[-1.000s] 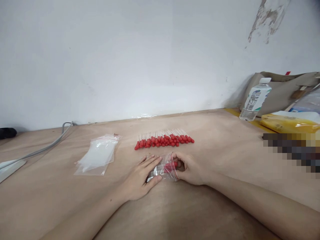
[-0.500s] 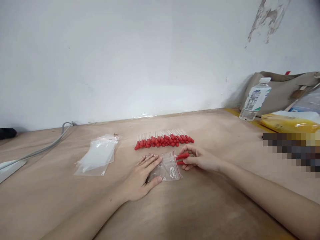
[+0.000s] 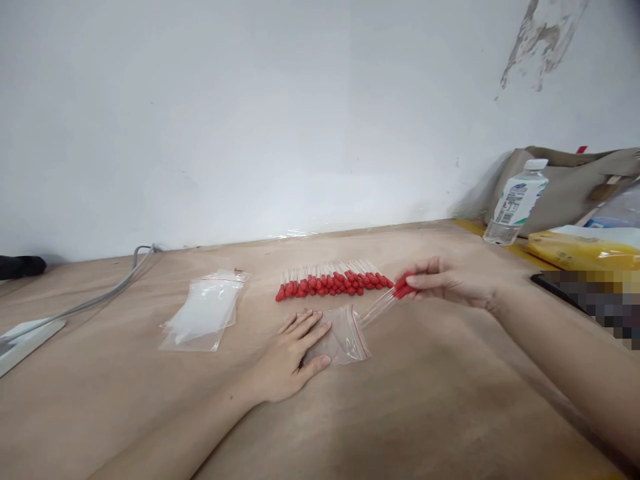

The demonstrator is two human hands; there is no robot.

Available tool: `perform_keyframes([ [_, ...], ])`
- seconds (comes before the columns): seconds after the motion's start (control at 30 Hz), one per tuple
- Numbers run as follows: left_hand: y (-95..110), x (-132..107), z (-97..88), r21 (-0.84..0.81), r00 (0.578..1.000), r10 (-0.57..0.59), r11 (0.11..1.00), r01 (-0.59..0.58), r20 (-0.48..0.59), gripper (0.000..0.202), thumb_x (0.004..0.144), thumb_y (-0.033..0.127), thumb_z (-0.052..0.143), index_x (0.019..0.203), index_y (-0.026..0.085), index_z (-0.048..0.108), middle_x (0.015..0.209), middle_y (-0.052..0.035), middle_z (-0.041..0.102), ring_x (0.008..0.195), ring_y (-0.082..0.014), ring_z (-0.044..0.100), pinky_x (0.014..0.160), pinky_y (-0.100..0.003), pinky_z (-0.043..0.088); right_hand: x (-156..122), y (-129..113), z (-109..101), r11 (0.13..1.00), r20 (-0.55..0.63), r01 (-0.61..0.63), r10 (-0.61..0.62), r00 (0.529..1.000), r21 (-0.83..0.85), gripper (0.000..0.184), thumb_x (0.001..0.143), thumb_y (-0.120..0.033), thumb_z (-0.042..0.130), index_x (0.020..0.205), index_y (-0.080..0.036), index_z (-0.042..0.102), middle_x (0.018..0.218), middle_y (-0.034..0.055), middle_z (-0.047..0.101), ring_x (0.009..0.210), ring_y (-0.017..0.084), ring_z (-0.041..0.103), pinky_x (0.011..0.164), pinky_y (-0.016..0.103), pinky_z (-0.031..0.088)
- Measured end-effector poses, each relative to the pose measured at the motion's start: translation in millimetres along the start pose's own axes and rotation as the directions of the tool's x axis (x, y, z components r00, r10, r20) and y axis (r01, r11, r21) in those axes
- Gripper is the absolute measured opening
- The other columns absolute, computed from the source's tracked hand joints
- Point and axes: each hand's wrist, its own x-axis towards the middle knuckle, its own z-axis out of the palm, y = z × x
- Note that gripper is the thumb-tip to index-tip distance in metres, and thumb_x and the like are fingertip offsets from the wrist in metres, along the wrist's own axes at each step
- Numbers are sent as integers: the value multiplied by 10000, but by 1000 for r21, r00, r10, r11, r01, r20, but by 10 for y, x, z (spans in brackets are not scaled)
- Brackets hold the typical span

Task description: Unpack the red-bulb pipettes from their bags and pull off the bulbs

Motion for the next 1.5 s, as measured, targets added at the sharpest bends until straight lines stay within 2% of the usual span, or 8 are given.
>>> perform_keyframes([
  [0.17, -15, -13, 14, 16, 1000, 17, 1000, -18, 22, 543, 885, 492, 297, 1377, 297, 173, 1450, -28, 159, 1333, -231, 123, 1079, -462, 149, 107, -260, -48, 872, -311, 349, -457, 833, -344, 285, 717, -372, 635, 939, -193, 624, 926, 65, 665, 875, 190, 616, 797, 364, 496],
  [0.3, -5, -7, 4, 22, 1000, -1, 1000, 0, 24, 543, 883, 500, 291, 1375, 295, 185, 1449, -23, 172, 1334, -220, 125, 1085, -443, 140, 543, -55, 275, 582, -213, 442, -737, 641, -682, 185, 779, -280, 551, 912, -180, 630, 898, 64, 653, 822, 167, 603, 767, 329, 487],
  [0.4, 3, -2, -2, 17, 999, -12, 1000, 12, 30, 551, 879, 513, 288, 1374, 292, 193, 1449, -27, 177, 1334, -217, 130, 1086, -440, 137, 833, 133, 479, 479, -112, 431, -758, 643, -765, 183, 790, -218, 513, 913, -174, 641, 930, 70, 637, 853, 162, 586, 785, 309, 470],
  [0.63, 5, -7, -4, -4, 1000, -6, 1000, 6, 21, 545, 877, 510, 298, 1368, 287, 218, 1444, -33, 198, 1331, -223, 150, 1078, -458, 153, 1035, 250, 577, 549, -119, 358, -652, 748, -755, 144, 741, -230, 564, 796, -187, 690, 838, 43, 676, 743, 167, 616, 700, 293, 487],
  [0.93, -23, -1, 18, 0, 1000, -5, 1000, 5, 4, 541, 872, 513, 312, 1362, 296, 236, 1439, -32, 221, 1327, -225, 170, 1076, -457, 162, 925, 273, 367, 603, -338, 276, -705, 623, -748, 198, 765, -295, 551, 894, -211, 675, 945, 35, 660, 891, 189, 602, 821, 336, 469],
  [1.13, -7, -2, 5, -13, 1000, 1, 1000, -1, -3, 541, 871, 510, 316, 1361, 291, 244, 1435, -32, 233, 1326, -227, 170, 1076, -460, 163, 756, 323, 340, 443, -138, 188, -606, 783, -876, 278, 827, -384, 475, 852, -204, 685, 902, 68, 667, 867, 214, 588, 784, 342, 437],
  [1.3, 19, 5, -15, -5, 1000, -18, 1000, 18, 19, 542, 872, 517, 302, 1359, 283, 254, 1435, -39, 233, 1327, -222, 171, 1078, -459, 155, 516, 296, 475, 441, -203, 188, -697, 688, -878, 284, 849, -369, 441, 823, -212, 676, 886, 80, 647, 873, 221, 558, 815, 390, 409],
  [1.5, 10, 3, 13, -10, 1000, -12, 1000, 12, -12, 548, 869, 512, 322, 1362, 287, 240, 1439, -39, 215, 1324, -237, 174, 1074, -467, 164, 121, 451, 917, 339, 275, 537, -584, 764, -773, 414, 819, -408, 493, 1204, -254, 510, 1236, 92, 507, 1127, 235, 455, 954, 429, 339],
])
